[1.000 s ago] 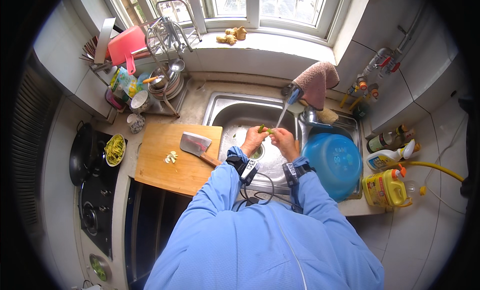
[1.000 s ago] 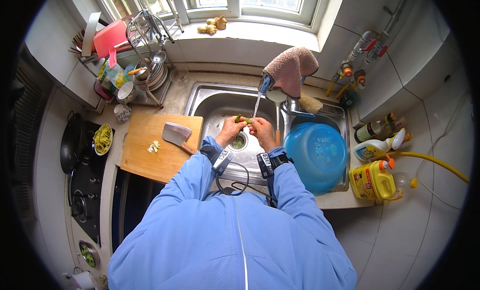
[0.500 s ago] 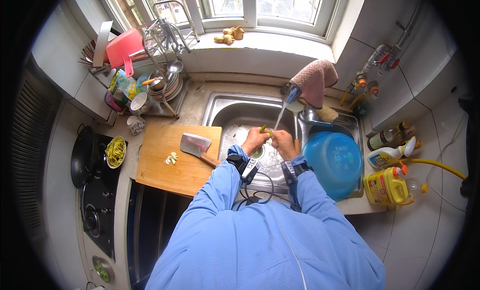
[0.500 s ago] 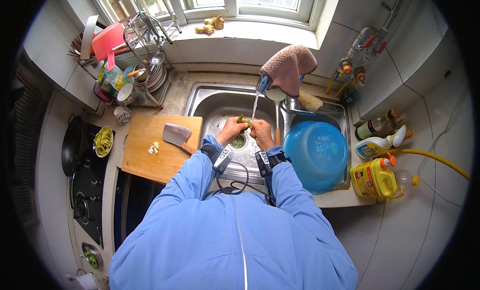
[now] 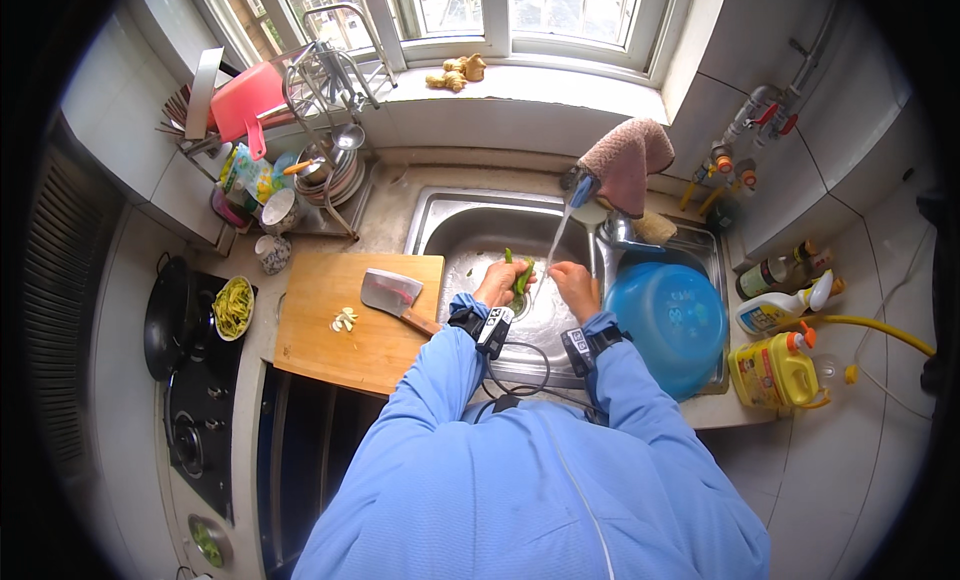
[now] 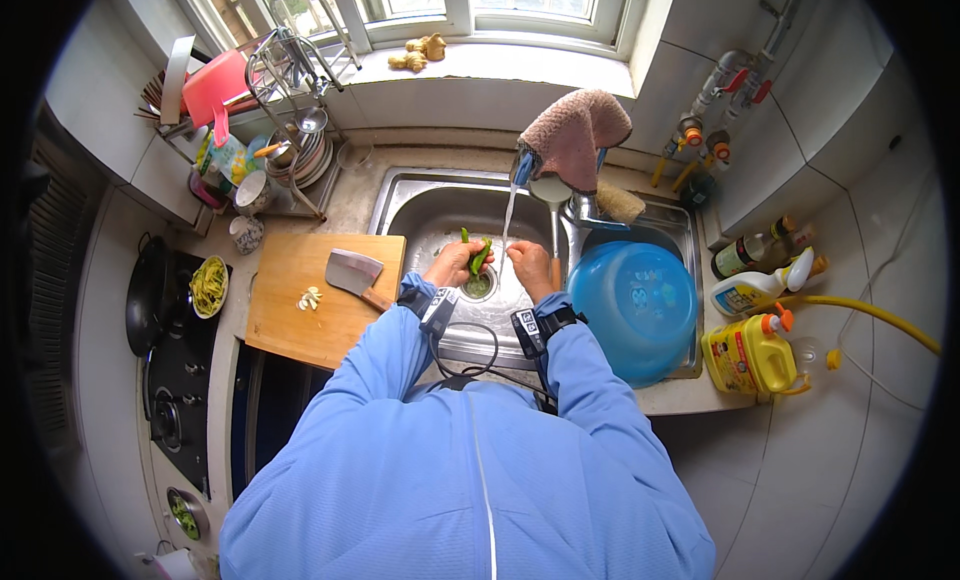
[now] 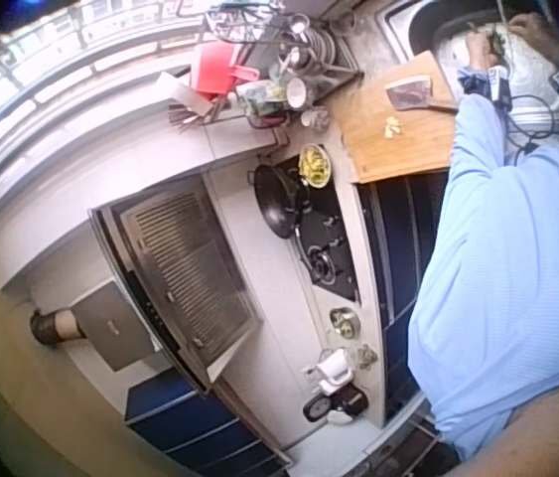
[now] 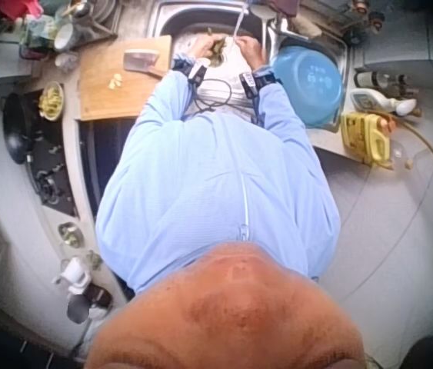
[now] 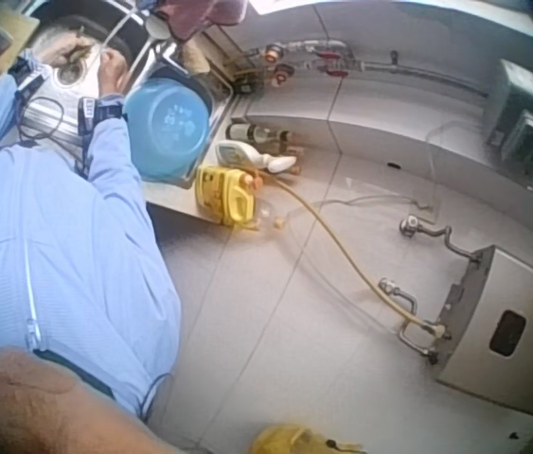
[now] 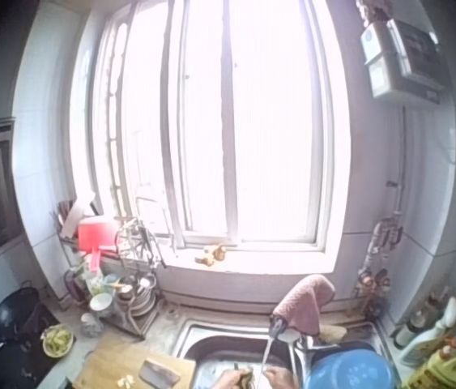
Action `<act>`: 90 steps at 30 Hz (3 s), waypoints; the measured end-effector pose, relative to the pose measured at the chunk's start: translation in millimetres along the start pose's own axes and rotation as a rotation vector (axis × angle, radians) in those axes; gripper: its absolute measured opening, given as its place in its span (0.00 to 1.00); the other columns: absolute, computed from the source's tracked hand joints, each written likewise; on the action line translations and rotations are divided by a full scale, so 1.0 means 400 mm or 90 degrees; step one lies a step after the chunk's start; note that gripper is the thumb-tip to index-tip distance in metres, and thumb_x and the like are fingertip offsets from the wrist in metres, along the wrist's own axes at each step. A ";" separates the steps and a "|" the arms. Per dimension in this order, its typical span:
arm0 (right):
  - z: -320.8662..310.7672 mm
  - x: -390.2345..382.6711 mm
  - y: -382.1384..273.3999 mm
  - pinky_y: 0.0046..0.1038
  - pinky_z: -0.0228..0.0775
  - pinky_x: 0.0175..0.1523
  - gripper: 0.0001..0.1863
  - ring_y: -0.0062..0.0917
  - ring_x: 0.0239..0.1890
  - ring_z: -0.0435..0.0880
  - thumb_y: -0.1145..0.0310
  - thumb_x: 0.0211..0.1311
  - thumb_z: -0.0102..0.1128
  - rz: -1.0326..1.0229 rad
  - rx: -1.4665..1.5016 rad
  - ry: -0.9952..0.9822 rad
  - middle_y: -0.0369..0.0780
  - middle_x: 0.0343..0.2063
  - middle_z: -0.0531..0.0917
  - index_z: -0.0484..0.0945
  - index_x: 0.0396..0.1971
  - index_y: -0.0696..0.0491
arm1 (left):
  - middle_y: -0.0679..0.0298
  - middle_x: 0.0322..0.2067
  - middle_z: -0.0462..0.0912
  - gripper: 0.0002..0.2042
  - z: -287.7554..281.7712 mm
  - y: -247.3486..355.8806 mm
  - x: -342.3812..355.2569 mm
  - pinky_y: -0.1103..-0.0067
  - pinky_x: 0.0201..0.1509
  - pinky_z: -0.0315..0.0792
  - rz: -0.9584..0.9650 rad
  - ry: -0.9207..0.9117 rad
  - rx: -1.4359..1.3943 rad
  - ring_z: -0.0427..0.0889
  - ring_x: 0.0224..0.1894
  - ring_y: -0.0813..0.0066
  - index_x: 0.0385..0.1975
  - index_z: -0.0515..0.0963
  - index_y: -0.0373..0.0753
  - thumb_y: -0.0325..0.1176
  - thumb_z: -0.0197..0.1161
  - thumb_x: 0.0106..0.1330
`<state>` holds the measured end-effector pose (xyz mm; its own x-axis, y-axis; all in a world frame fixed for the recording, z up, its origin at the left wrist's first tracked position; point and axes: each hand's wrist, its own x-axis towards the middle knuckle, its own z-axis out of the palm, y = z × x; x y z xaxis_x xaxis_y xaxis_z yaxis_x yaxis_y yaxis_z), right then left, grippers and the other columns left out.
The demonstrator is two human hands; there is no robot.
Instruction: The person washes hands, then peels and slices garlic cloves on a cutting board. They retrieve green chilies from the refrigerator, wash them, and slice them on the same board. The prepared garlic and chilies remain on the cutting board.
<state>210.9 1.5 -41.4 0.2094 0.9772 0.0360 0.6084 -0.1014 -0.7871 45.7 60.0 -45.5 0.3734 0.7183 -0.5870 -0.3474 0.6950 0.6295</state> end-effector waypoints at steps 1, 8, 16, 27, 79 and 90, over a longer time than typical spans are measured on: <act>0.005 -0.003 -0.008 0.27 0.71 0.37 0.11 0.31 0.32 0.82 0.65 0.57 0.56 0.027 0.093 -0.023 0.43 0.29 0.83 0.80 0.33 0.57 | 0.56 0.28 0.79 0.06 0.002 -0.004 0.002 0.78 0.27 0.75 0.025 -0.005 0.000 0.80 0.28 0.67 0.35 0.73 0.31 0.25 0.55 0.61; 0.035 0.021 -0.021 0.25 0.72 0.36 0.07 0.26 0.29 0.82 0.73 0.52 0.59 -0.028 0.281 0.026 0.41 0.26 0.82 0.77 0.31 0.57 | 0.59 0.30 0.80 0.07 0.021 -0.032 0.014 0.80 0.35 0.75 0.110 -0.018 0.071 0.80 0.30 0.71 0.36 0.74 0.31 0.24 0.60 0.59; 0.011 0.029 -0.001 0.27 0.71 0.31 0.07 0.28 0.23 0.80 0.70 0.46 0.64 -0.113 0.141 -0.043 0.42 0.19 0.80 0.77 0.24 0.57 | 0.62 0.27 0.79 0.05 -0.008 0.002 0.004 0.82 0.35 0.71 0.096 -0.117 0.345 0.78 0.28 0.76 0.32 0.77 0.32 0.26 0.60 0.59; -0.016 0.019 -0.009 0.20 0.68 0.28 0.04 0.18 0.23 0.76 0.74 0.50 0.60 0.031 0.275 -0.296 0.36 0.20 0.78 0.77 0.26 0.58 | 0.64 0.23 0.78 0.05 0.000 0.056 -0.016 0.81 0.32 0.69 0.051 -0.198 0.571 0.75 0.26 0.79 0.27 0.77 0.31 0.28 0.60 0.56; 0.024 -0.030 -0.018 0.24 0.73 0.37 0.09 0.27 0.38 0.80 0.71 0.63 0.47 0.332 0.722 -0.220 0.45 0.38 0.79 0.68 0.40 0.57 | 0.57 0.43 0.78 0.24 0.062 -0.049 0.084 0.66 0.50 0.67 0.225 0.029 -0.035 0.72 0.44 0.66 0.47 0.67 0.38 0.54 0.43 0.68; 0.007 -0.015 0.037 0.26 0.72 0.41 0.11 0.31 0.40 0.78 0.72 0.64 0.45 0.332 0.902 -0.019 0.46 0.39 0.76 0.67 0.43 0.61 | 0.71 0.32 0.76 0.19 0.139 -0.055 0.059 0.77 0.30 0.62 0.180 0.050 0.188 0.69 0.29 0.80 0.39 0.75 0.47 0.56 0.52 0.63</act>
<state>216.6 -5.4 -54.9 0.1366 0.8950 -0.4246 -0.7509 -0.1861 -0.6337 110.2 59.9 -45.0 0.2277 0.8880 -0.3995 -0.1612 0.4390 0.8839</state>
